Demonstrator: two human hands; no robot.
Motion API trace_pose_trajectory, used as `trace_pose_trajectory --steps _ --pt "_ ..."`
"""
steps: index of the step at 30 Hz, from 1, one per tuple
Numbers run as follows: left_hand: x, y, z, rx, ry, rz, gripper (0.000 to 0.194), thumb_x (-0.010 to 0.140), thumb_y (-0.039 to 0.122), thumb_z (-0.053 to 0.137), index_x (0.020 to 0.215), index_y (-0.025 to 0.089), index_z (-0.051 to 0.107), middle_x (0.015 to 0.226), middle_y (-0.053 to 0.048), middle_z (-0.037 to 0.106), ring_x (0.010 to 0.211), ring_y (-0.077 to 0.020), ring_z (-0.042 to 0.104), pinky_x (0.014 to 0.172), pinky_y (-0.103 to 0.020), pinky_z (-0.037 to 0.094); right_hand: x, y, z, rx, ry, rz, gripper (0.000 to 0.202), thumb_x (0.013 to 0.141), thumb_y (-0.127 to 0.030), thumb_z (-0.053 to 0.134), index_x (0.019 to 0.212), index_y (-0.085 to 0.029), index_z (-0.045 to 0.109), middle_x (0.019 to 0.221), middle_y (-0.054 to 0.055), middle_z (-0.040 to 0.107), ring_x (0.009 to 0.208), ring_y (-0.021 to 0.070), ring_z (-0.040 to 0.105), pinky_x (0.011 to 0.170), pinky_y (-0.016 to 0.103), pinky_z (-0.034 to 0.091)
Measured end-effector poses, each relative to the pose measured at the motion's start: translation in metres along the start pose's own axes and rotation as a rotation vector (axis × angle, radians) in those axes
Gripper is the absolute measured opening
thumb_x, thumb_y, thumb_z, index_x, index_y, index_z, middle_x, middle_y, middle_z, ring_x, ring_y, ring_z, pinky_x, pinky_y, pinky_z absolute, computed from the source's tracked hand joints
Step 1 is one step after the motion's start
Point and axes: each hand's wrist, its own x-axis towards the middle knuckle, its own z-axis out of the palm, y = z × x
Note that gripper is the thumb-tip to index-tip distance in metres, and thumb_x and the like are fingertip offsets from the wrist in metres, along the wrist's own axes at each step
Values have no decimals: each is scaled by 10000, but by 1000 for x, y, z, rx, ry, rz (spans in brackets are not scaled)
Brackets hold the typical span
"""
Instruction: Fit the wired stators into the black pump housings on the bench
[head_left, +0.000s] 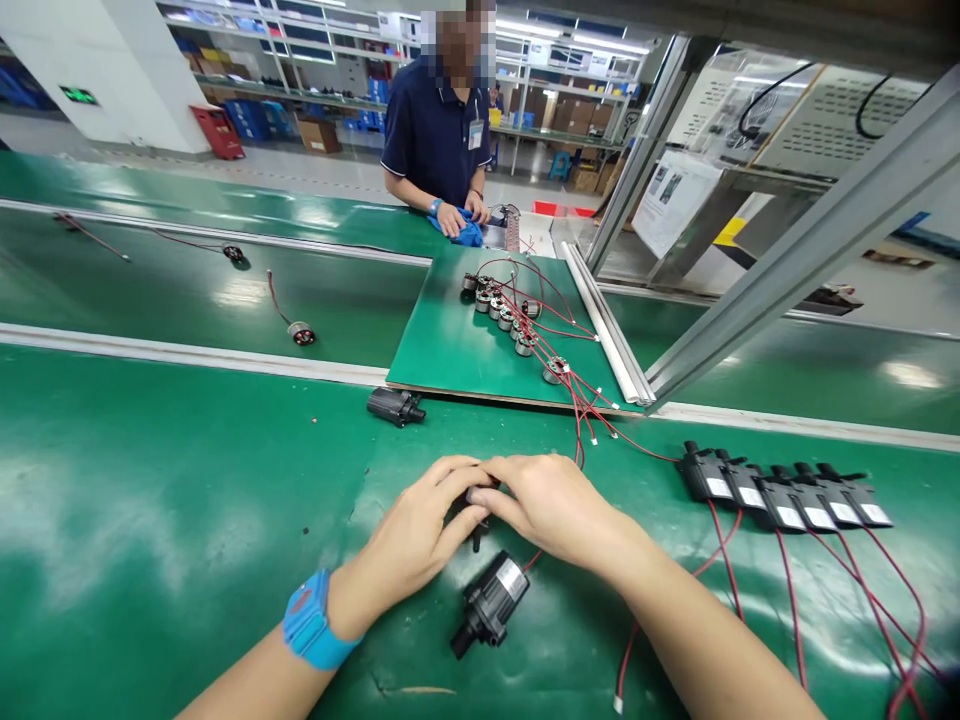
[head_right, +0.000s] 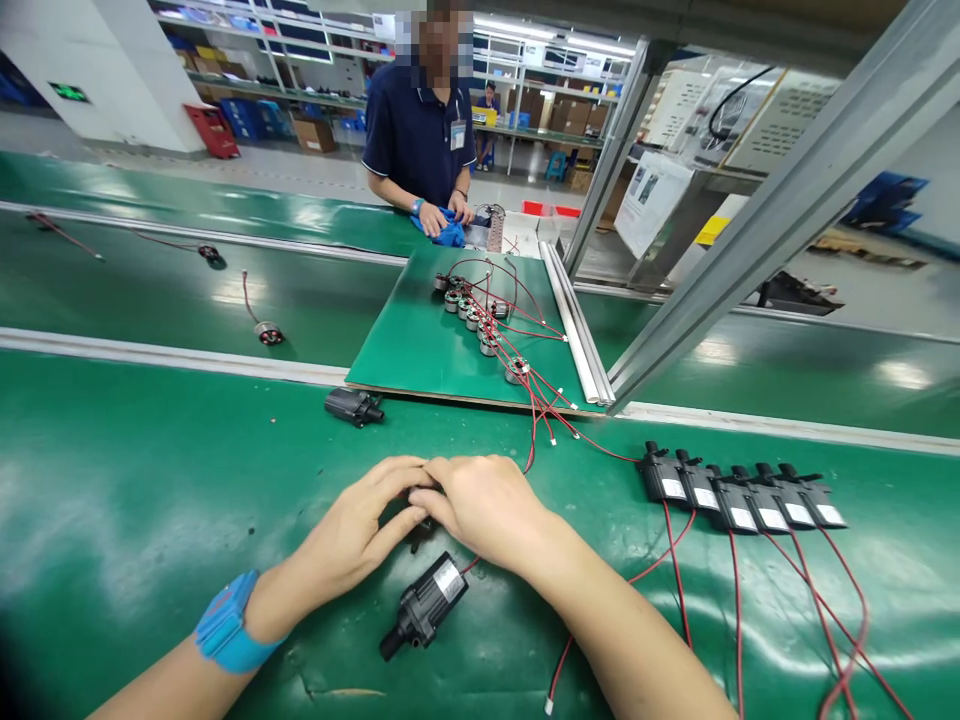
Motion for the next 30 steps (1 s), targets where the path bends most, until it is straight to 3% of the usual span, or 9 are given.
trace_pose_trajectory --steps 4,6,9,12,15,18,21,25,30 --pt "5 -19 -16 171 160 -265 572 1012 506 436 1512 258 312 993 -25 627 823 -183 656 793 -327 548 -3 14 -3 -11 -192 -77 384 1040 -439 463 839 -230 714 773 32 751 747 201 711 620 282 394" --pt "9 -32 -29 410 223 -339 654 1012 558 371 1572 247 237 941 -35 595 840 -224 634 805 -366 524 -2 20 -4 45 -203 -120 373 1036 -446 476 855 -246 733 832 21 764 800 189 712 674 275 433" --pt "13 -48 -43 649 201 -405 677 986 626 339 1559 265 323 1001 -88 559 953 -302 614 859 -438 508 3 30 -6 55 4 -16 308 1045 -418 467 1066 -260 731 1027 30 760 977 192 690 831 291 483" --pt "12 -54 -45 586 208 -453 600 976 648 334 1421 282 500 1095 -119 550 1039 -324 606 902 -477 503 9 46 -7 -96 226 214 311 1038 -370 477 1202 -219 693 1130 77 731 1088 245 647 925 355 497" --pt "9 -56 -41 569 193 -407 525 962 662 371 957 226 664 1212 -157 561 1144 -350 579 936 -502 489 9 64 -6 -214 354 353 351 1017 -325 502 1296 -162 638 1245 121 687 1147 295 613 958 407 506" --pt "10 -56 -38 651 169 -329 547 946 641 455 619 209 532 1223 -169 612 1202 -380 560 934 -499 482 11 82 -7 -241 498 396 391 1006 -283 493 1350 -119 582 1389 158 595 1208 319 570 998 434 491" --pt "15 -56 -36 631 277 -292 432 955 591 496 814 205 628 1146 -146 663 1111 -334 621 893 -444 504 20 101 -14 -172 585 369 364 1011 -202 408 1310 -131 604 1305 142 636 1174 297 577 1034 433 467" --pt "21 -58 -34 660 289 -313 548 967 580 480 1434 295 470 1412 -158 532 1211 -360 577 923 -485 499 39 126 -28 -90 450 290 473 947 -92 422 1372 -215 590 1326 122 605 1228 280 550 1069 428 437" --pt "19 -62 -37 413 203 -299 444 969 616 438 1145 244 606 1174 -96 639 1112 -297 607 958 -448 503 49 135 -36 -30 278 314 530 890 -78 506 1392 -230 580 1224 125 659 1145 273 608 1019 405 461"
